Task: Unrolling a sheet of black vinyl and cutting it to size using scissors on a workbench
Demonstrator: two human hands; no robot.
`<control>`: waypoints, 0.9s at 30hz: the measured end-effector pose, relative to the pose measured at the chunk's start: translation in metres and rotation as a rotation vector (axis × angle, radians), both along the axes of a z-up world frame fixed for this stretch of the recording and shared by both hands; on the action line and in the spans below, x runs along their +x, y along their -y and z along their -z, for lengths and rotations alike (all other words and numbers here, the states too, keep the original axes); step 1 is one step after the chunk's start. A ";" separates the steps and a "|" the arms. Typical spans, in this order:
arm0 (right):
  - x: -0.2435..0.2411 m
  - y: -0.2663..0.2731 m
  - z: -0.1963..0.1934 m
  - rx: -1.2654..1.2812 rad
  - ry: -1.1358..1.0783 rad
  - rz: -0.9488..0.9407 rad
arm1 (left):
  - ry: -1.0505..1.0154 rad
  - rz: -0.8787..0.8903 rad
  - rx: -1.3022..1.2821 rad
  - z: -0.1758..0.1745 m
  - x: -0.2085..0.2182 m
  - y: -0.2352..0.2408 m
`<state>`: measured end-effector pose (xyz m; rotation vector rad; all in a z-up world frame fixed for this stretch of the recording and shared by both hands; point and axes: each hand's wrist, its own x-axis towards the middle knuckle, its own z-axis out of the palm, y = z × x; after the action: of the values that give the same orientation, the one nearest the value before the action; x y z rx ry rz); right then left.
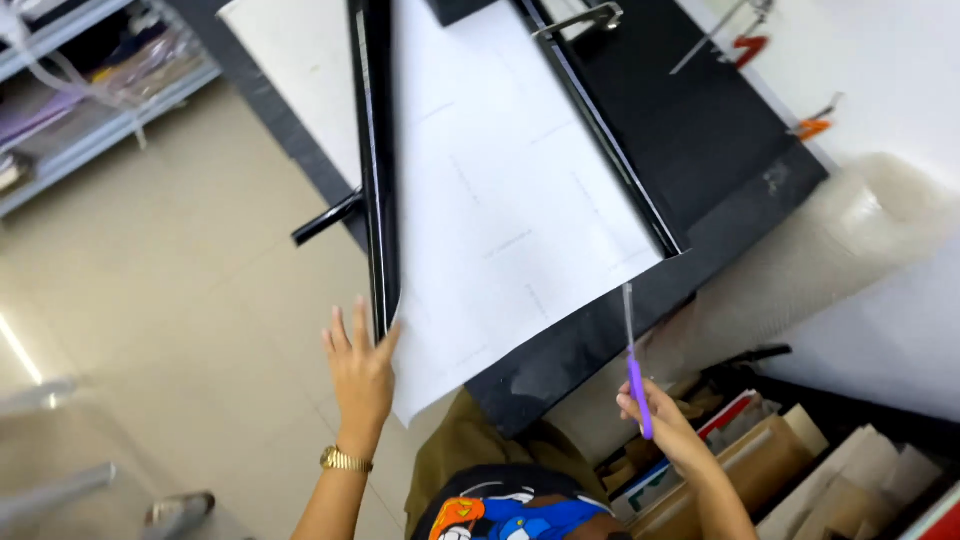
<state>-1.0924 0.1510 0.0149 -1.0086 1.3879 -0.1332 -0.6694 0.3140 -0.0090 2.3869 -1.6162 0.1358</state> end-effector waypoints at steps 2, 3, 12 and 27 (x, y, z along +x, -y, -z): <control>-0.002 0.006 -0.004 0.074 -0.028 -0.156 | -0.197 -0.179 0.000 -0.013 -0.004 -0.004; -0.004 0.008 -0.003 0.152 -0.033 -0.269 | -0.459 -0.308 -0.075 -0.008 -0.006 -0.010; 0.009 -0.002 0.020 0.534 0.218 -0.510 | -0.944 -0.429 -0.181 0.011 -0.027 -0.027; 0.064 -0.008 0.069 0.711 0.420 -0.391 | -1.045 -0.507 -0.180 -0.054 -0.025 -0.022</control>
<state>-1.0287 0.1586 -0.0541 -0.5821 0.7369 0.3975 -0.6939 0.3357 0.0445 2.0572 -0.4954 -0.7162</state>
